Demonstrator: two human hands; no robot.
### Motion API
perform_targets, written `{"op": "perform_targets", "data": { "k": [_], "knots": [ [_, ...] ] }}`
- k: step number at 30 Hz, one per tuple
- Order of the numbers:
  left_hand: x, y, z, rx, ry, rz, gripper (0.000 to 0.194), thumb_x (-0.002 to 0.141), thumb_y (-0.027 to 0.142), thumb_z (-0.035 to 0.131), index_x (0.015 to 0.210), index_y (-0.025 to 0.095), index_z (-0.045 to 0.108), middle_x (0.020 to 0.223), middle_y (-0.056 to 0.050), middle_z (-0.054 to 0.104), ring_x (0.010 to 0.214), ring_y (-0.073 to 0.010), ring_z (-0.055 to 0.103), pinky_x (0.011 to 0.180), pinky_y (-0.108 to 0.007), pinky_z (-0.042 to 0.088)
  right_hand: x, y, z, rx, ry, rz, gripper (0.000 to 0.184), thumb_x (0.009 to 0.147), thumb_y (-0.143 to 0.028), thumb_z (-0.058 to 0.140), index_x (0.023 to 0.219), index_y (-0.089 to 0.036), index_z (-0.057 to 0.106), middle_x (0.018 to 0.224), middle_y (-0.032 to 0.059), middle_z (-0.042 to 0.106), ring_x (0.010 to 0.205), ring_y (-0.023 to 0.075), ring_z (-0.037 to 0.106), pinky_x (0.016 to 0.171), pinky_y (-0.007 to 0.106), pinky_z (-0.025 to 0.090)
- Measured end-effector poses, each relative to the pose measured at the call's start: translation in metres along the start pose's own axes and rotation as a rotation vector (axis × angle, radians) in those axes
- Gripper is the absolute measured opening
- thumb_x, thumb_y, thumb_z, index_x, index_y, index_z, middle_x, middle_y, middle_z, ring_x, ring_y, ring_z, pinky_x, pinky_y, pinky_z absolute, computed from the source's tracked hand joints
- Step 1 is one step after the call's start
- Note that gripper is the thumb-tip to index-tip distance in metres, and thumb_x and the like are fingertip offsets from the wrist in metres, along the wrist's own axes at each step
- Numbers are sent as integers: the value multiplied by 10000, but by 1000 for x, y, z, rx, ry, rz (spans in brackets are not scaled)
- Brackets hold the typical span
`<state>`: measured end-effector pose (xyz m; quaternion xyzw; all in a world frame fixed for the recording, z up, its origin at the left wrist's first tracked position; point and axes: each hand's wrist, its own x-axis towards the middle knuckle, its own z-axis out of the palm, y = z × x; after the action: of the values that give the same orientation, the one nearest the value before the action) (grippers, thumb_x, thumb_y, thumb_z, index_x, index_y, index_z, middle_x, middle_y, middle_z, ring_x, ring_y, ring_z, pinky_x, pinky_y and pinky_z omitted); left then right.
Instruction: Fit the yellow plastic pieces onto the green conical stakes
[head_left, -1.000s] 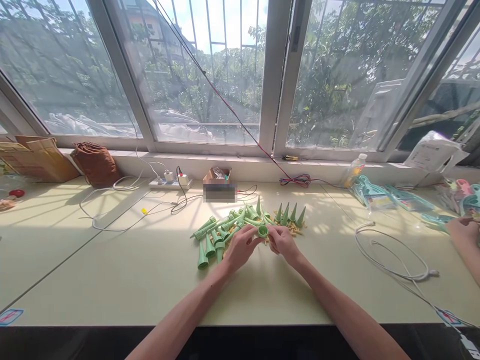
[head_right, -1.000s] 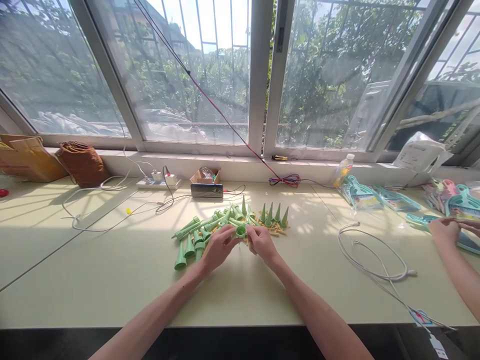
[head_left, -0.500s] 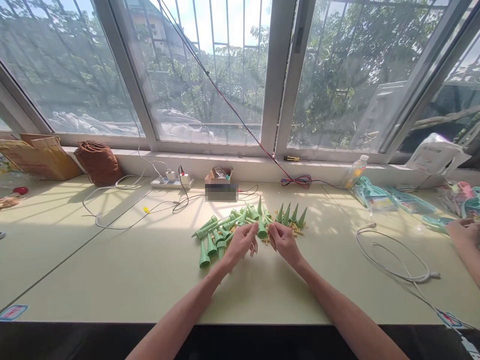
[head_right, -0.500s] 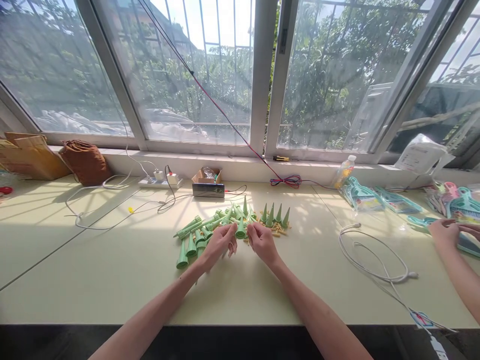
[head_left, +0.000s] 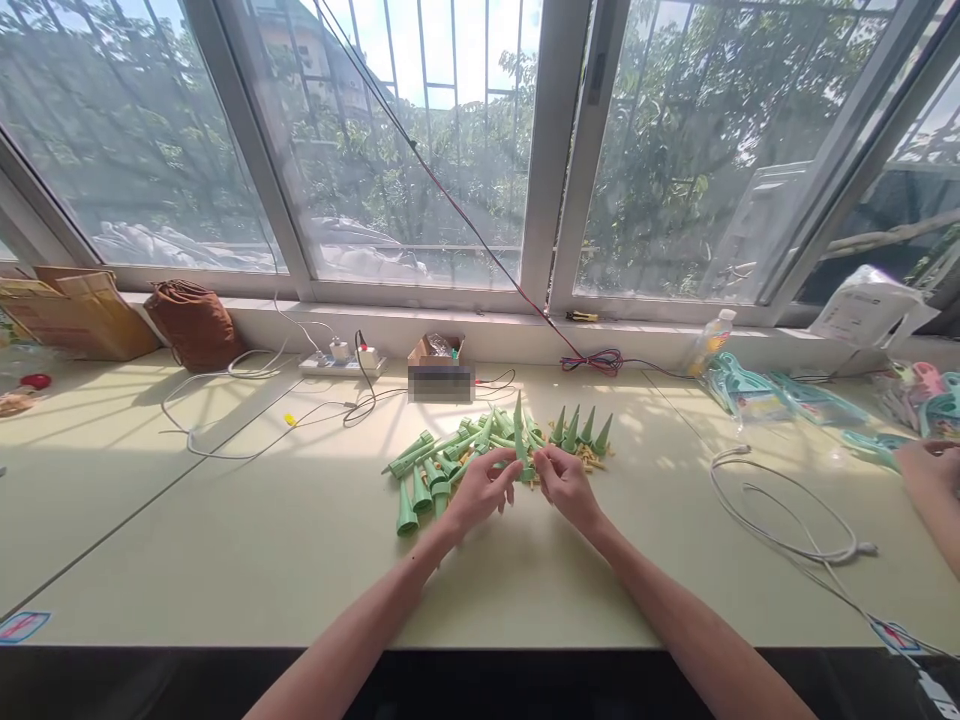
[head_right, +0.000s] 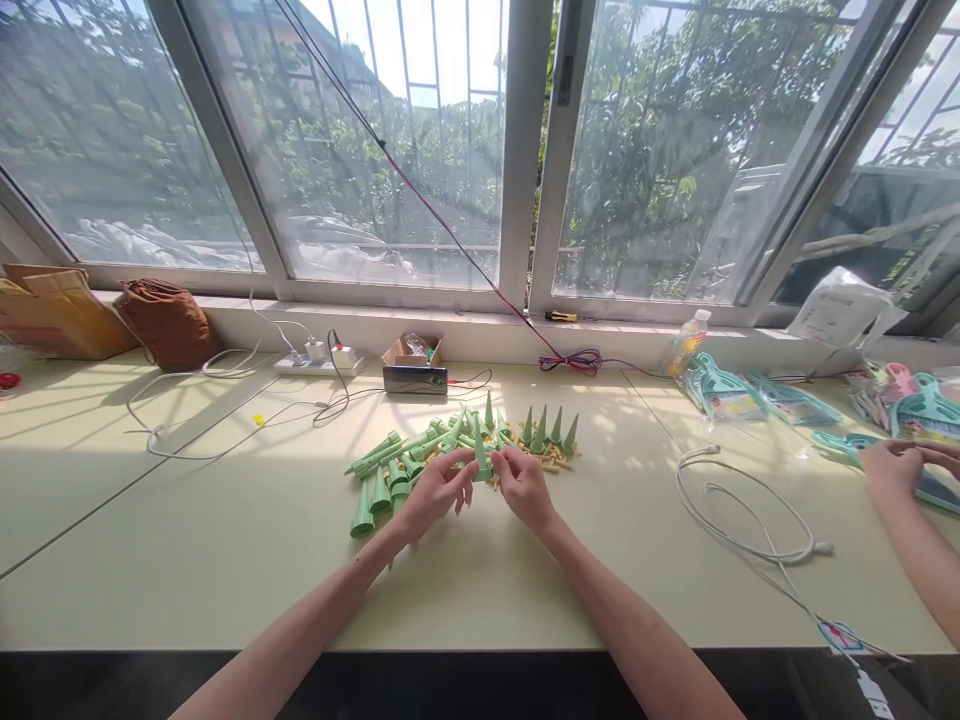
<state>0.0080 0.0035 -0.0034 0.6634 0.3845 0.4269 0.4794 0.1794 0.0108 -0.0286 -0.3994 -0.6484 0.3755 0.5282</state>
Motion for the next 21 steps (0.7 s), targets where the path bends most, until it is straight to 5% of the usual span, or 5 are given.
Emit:
{"op": "perform_targets", "data": {
  "k": [9,17,21],
  "knots": [
    [0,-6,0,130,42,185,314,892,441,610,1027,167,685,1043,-78,581,544,-63,580,386,-174,482,0,-6,2,-60,68,9,533,945,-568,470,560,-207,391,436,-52,355,412,90,322,417,237,254],
    [1,-7,4,153,83,212,328,909,450,583,1095,204,693,1060,-79,599,547,-70,559,421,-206,508,1,-3,4,-64,104,20,529,956,-539,457,552,-199,423,444,-41,385,421,96,351,427,236,280],
    [5,-9,6,-13,152,50,428,899,535,566,1092,159,635,719,-18,621,443,-99,556,367,-198,439,1,-1,5,-35,142,22,501,959,-555,451,603,-202,435,452,-52,374,421,95,348,425,233,278]
  ]
}}
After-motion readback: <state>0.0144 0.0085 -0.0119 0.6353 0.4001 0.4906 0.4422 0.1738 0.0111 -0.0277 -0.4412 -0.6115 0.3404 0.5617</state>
